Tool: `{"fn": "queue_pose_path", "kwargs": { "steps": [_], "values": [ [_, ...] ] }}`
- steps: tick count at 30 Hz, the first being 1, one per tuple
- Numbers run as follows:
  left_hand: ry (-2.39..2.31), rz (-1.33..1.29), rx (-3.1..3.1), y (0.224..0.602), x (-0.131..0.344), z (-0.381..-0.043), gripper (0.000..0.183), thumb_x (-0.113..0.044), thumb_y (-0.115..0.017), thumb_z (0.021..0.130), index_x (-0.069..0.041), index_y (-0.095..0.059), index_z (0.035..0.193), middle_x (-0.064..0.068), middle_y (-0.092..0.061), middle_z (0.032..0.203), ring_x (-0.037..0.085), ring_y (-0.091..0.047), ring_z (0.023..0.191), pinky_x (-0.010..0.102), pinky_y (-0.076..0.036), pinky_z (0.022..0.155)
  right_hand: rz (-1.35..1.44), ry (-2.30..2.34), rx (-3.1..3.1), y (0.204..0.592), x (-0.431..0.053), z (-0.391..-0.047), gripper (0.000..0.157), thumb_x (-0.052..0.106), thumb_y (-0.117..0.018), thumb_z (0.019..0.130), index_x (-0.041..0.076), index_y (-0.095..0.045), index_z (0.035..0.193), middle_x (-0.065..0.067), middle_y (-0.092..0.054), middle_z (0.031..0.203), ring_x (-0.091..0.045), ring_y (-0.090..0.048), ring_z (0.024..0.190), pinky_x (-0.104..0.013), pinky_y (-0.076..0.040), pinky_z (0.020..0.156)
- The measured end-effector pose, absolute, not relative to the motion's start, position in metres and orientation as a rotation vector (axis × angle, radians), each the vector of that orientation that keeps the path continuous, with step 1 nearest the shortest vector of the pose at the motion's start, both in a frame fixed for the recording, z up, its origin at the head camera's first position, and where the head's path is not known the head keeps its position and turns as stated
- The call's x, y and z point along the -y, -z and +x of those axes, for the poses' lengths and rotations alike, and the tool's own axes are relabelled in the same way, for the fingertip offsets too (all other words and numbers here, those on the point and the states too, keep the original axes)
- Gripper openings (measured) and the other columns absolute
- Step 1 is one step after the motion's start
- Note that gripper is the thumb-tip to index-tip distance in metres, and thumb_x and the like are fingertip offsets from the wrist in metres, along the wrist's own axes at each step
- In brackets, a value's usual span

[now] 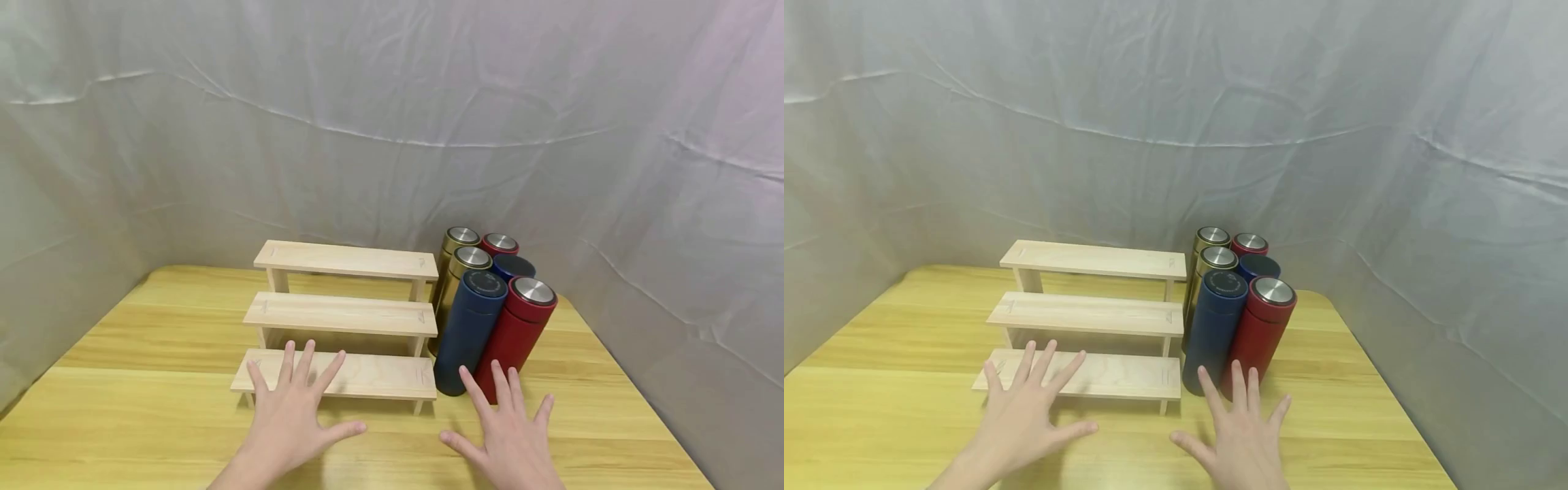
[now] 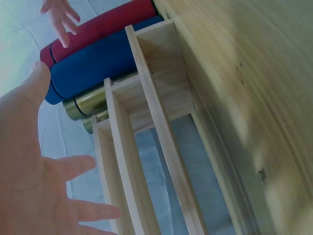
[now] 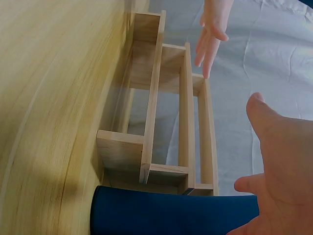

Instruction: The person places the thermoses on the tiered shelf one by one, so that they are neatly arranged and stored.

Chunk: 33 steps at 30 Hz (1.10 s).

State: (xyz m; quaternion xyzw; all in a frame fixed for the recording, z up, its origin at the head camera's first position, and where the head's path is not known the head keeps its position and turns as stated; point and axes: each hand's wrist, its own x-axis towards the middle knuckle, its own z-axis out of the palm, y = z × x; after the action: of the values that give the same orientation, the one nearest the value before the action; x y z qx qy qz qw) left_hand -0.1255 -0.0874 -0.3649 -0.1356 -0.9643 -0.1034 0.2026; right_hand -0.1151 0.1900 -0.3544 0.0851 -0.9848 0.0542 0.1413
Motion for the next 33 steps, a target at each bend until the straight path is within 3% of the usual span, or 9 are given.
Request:
{"fn": "queue_pose_path", "kwargs": {
  "steps": [8,15,24,33],
  "values": [
    [0.305,-0.376,2.663,0.364,0.088,-0.129,0.090,-0.079,-0.046,0.064,-0.025,-0.040,0.135,0.019,-0.038,0.134,0.039,-0.024,0.126,0.071,0.003,0.092,0.252,-0.191,2.815,0.349,-0.190,-0.115,0.076,0.070,-0.047,0.075,0.022,-0.042,0.134,-0.023,-0.034,0.134,-0.043,-0.024,0.122,-0.076,-0.010,0.085],
    [0.318,-0.358,2.648,0.364,0.091,-0.133,0.090,-0.081,-0.043,0.064,-0.023,-0.044,0.133,0.019,-0.043,0.130,0.039,-0.030,0.123,0.071,-0.006,0.093,0.237,-0.207,2.805,0.345,-0.192,-0.118,0.073,0.065,-0.048,0.078,0.017,-0.043,0.134,-0.022,-0.037,0.131,-0.043,-0.029,0.120,-0.076,-0.015,0.084],
    [0.414,-0.328,2.619,0.359,0.099,-0.141,0.090,-0.074,-0.053,0.065,-0.008,-0.051,0.126,0.018,-0.049,0.125,0.037,-0.036,0.120,0.069,-0.012,0.094,0.254,-0.266,2.745,0.344,-0.198,-0.119,0.070,0.054,-0.058,0.079,0.011,-0.042,0.132,-0.022,-0.040,0.129,-0.039,-0.033,0.118,-0.070,-0.022,0.086],
    [0.537,-0.315,2.492,0.356,0.111,-0.149,0.076,-0.063,-0.062,0.068,-0.003,-0.057,0.115,0.017,-0.055,0.116,0.035,-0.046,0.111,0.064,-0.022,0.094,0.339,-0.318,2.567,0.346,-0.203,-0.121,0.064,0.041,-0.069,0.075,0.006,-0.049,0.125,-0.021,-0.047,0.122,-0.036,-0.042,0.109,-0.060,-0.033,0.084]
  ]
}}
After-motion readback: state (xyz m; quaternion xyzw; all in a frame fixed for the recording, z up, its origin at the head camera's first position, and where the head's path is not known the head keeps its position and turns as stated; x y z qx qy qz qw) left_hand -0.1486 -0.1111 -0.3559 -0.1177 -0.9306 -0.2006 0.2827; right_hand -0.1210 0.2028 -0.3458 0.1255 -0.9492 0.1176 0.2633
